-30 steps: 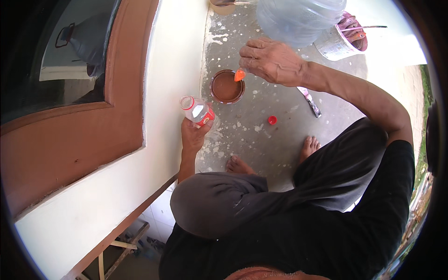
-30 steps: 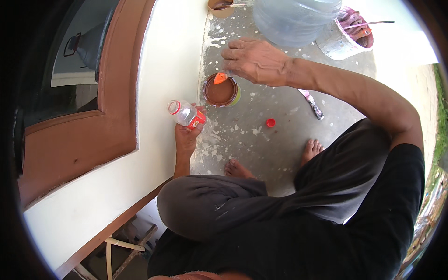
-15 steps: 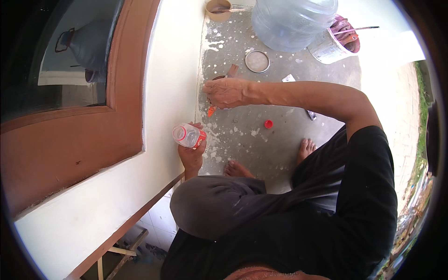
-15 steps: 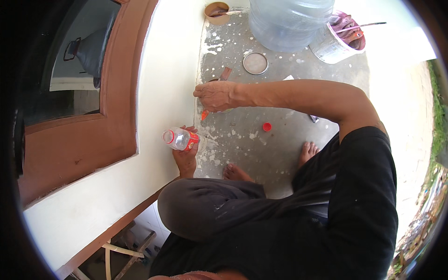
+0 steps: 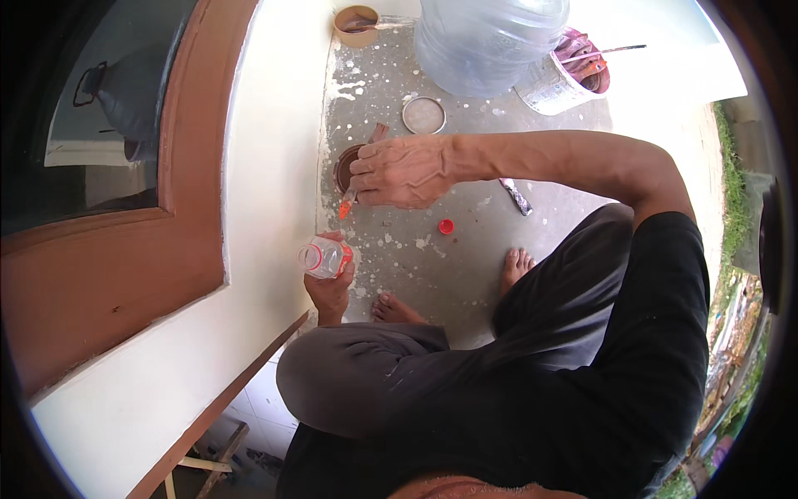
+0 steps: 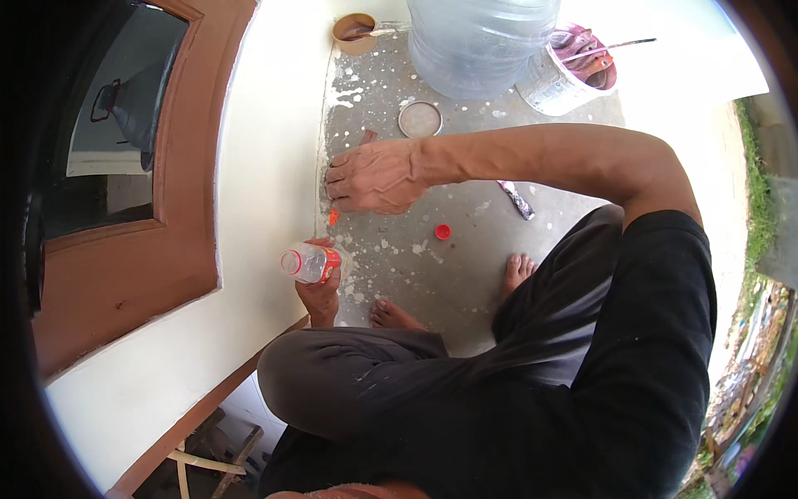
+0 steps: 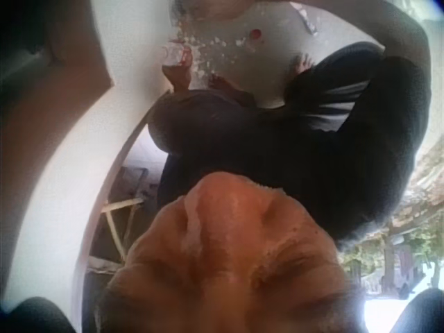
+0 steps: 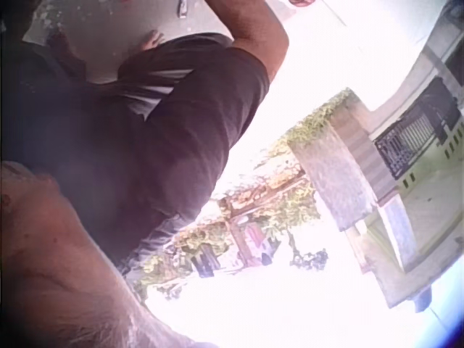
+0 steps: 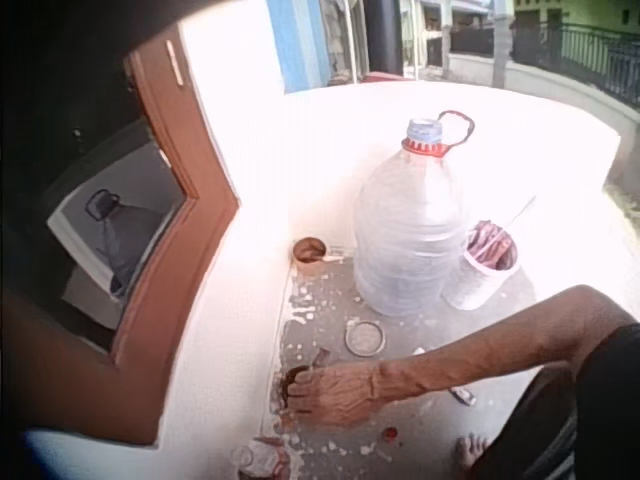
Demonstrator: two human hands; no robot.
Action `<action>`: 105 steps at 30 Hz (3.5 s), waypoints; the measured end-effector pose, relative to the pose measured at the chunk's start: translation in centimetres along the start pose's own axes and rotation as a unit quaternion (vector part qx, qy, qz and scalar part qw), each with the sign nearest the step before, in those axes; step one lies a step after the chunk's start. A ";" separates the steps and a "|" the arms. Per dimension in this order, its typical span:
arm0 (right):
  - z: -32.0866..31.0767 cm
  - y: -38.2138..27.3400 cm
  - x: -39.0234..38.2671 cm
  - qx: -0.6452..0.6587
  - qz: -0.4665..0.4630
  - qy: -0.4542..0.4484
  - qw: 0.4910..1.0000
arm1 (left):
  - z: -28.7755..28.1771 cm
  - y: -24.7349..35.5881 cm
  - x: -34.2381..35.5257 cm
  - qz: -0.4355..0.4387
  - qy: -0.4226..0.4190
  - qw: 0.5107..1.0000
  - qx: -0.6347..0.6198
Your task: The person pours a liquid from a plastic bottle into a small container of brown paint and then stirs the mixture with a wooden stick while holding a paintbrush in the other hand.
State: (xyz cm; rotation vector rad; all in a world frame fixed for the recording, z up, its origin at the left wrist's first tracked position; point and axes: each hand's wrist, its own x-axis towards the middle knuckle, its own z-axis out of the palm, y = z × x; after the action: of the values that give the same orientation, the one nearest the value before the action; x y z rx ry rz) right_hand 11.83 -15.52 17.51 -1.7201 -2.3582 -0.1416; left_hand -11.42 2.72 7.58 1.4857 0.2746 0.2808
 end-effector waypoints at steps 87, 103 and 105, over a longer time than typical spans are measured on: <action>-7.2 -9.3 -6.6 0.123 0.593 -0.137 0.784 | 16.2 -0.4 2.6 0.222 -0.090 0.943 0.232; -13.6 2.3 -4.8 -0.041 0.502 -0.052 0.862 | 11.0 -1.5 0.6 0.237 -0.035 0.951 0.194; -11.6 5.1 -5.7 -0.066 0.500 -0.026 0.863 | 9.5 -2.8 -0.7 0.182 -0.025 0.962 0.201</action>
State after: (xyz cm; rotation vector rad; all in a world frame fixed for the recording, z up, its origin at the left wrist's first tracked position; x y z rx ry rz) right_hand 19.70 -21.62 27.15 -2.7697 -1.2108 -0.0748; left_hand -8.72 -6.54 5.42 1.9443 0.0111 0.5032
